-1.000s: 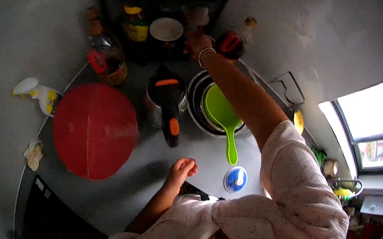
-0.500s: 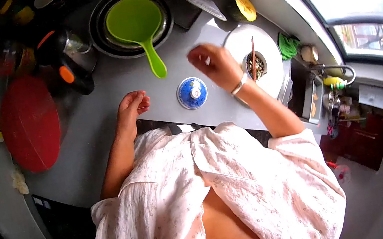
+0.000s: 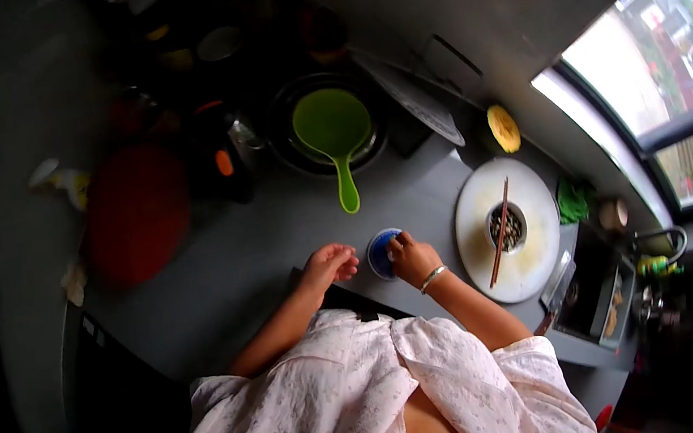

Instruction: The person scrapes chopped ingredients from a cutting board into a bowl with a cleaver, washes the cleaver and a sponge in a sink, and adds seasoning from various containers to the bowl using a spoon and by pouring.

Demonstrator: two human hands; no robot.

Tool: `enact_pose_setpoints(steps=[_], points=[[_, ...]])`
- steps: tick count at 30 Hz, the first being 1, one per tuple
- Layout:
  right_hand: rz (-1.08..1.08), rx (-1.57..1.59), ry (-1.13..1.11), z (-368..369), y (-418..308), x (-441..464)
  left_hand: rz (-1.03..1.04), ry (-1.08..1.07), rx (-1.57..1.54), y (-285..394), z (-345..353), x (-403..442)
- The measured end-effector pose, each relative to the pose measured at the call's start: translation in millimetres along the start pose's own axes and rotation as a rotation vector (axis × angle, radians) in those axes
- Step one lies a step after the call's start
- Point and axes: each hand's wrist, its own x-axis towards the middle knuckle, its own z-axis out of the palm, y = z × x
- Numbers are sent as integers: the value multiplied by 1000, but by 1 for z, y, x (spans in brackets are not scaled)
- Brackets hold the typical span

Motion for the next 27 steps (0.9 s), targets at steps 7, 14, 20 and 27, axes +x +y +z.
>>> enact_pose_setpoints(steps=[7,14,20,27], points=[[-207,152,-132,-116,-25,4,76,111,-79,5,-38,-18],[-333,324,107,-270,-104,128,143,114,-210,18,-72,-12],[-452,-181,70,-272,-149,328,128,135,-250,25,-91,-7],[-364,-142,134,-249,-186,473,121,118,-276,21,-108,-1]])
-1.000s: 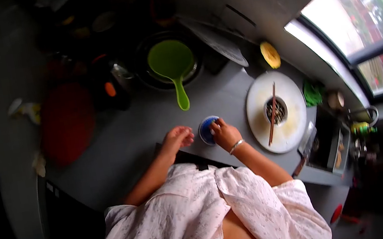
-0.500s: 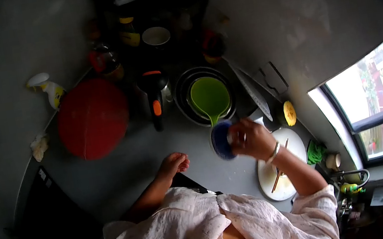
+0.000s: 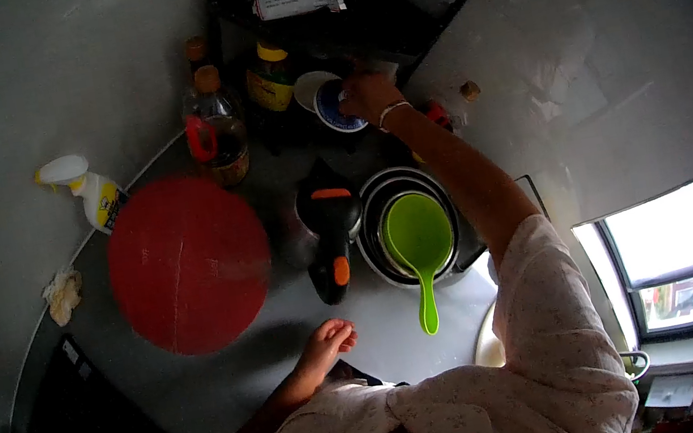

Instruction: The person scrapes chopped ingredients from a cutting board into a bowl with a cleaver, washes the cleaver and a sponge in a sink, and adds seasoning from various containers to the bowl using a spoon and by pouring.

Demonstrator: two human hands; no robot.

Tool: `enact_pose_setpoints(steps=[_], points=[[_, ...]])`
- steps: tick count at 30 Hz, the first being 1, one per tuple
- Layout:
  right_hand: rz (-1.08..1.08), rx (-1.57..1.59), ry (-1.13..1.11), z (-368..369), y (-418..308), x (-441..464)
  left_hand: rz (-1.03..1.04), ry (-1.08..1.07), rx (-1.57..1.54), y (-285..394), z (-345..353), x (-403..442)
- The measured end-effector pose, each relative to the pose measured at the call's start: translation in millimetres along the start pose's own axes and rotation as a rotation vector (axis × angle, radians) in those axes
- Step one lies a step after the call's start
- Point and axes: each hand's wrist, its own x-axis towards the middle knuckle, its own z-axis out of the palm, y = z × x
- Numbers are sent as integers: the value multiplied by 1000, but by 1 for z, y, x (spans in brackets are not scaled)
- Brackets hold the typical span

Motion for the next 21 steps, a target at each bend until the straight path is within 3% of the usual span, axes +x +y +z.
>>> enact_pose_setpoints(steps=[1,7,10,13,19,21], points=[[94,0,-45,3,-1,14,-6,-2,-15,-1,-1,2],[80,-271,-109,27,6,66,-7,-30,-37,-7,-10,14],[172,-175,-173,31,5,82,-12,-25,-74,1,-9,12],[167,-318,-82,49,8,95,-31,1,-69,4,-8,14],[79,-105,16,57,21,93,-67,24,-71,-2,-14,23],[78,-66,-71,58,28,99,-47,18,-82,-4,-14,25]])
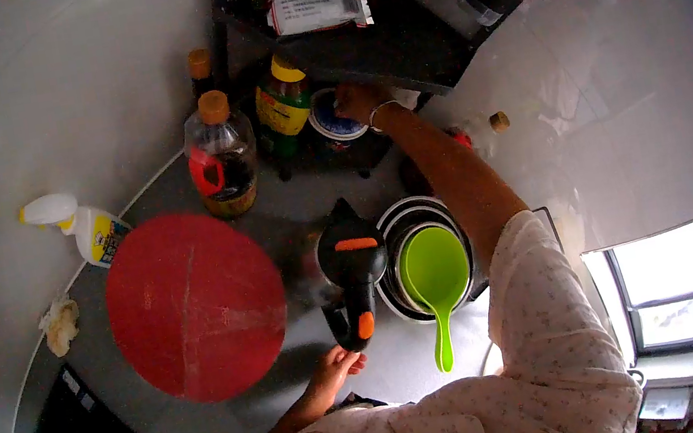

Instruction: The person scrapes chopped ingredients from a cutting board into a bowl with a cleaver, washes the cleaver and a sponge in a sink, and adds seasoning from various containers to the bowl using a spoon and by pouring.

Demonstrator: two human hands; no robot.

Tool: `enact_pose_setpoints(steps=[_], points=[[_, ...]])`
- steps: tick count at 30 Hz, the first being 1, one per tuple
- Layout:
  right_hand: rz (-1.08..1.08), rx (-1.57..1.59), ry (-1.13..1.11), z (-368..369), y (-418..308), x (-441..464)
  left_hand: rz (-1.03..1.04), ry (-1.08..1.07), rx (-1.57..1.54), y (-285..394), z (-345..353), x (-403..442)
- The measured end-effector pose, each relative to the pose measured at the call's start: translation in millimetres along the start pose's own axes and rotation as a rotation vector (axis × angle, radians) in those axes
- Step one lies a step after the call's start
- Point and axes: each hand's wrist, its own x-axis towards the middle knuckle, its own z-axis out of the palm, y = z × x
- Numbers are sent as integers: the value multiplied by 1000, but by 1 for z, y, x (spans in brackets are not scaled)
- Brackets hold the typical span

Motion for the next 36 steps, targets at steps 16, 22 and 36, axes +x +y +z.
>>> enact_pose_setpoints(steps=[16,22,36], points=[[27,172,341,18,-6,64,-26,-28,-33,-4,-8,1],[106,168,353,14,5,55,-45,41,0,-8,-8,5],[360,178,464,4,14,-4,-47,-40,-70,-6,9,2]])
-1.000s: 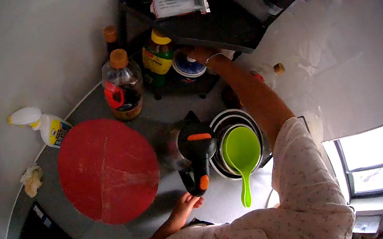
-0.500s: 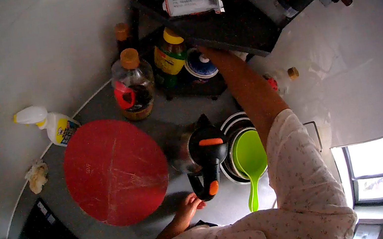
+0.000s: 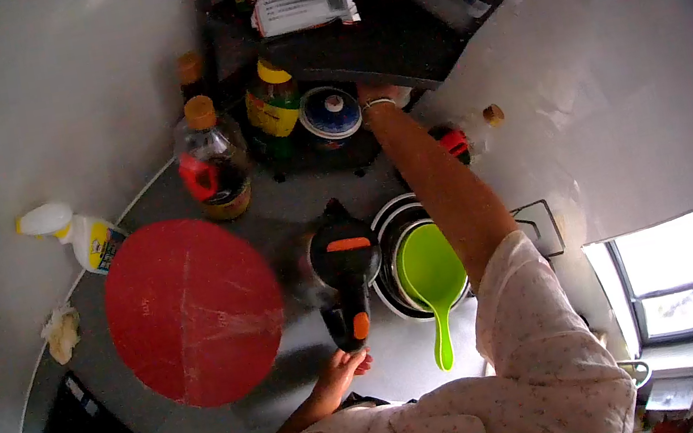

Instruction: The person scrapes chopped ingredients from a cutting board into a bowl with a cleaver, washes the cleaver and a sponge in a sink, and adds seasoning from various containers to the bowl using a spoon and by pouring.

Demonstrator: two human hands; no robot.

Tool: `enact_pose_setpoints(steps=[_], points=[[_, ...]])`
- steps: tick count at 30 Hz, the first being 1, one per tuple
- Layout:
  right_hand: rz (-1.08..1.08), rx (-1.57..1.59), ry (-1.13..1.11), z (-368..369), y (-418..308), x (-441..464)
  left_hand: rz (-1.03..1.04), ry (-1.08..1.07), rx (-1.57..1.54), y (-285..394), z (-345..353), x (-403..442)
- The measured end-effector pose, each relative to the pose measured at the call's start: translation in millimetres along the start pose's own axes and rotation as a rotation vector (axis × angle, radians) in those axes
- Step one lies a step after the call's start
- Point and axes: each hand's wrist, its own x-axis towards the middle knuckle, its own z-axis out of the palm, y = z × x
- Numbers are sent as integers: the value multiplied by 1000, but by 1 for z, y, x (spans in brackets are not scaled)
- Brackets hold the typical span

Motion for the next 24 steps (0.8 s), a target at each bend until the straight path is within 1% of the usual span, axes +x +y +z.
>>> enact_pose_setpoints(steps=[2,5,7,8,10,13,17,19,20,21,23,24], points=[[3,-114,-9,-8,3,-14,14,-23,8,-2,2,-1],[-102,-275,15,-34,-4,-41,56,-36,44,-2,6,-3],[404,1606,304,-59,-20,-60,76,-34,78,0,10,-6],[407,1604,315,-67,-16,-69,73,-38,94,2,11,-7],[479,1681,348,-83,-8,-89,73,-60,118,0,13,-8],[483,1703,331,-113,6,-123,74,-80,184,1,23,-12],[524,1671,347,-132,50,-158,12,-106,242,-7,36,-12],[472,1734,319,-152,65,-179,22,-142,282,-7,48,-16],[515,1720,351,-165,71,-192,14,-147,297,-9,53,-17],[526,1722,372,-179,81,-203,26,-139,327,-11,58,-18],[507,1598,372,-206,105,-230,73,-151,379,-16,69,-18],[480,1552,376,-219,119,-242,174,-145,398,-21,75,-16]])
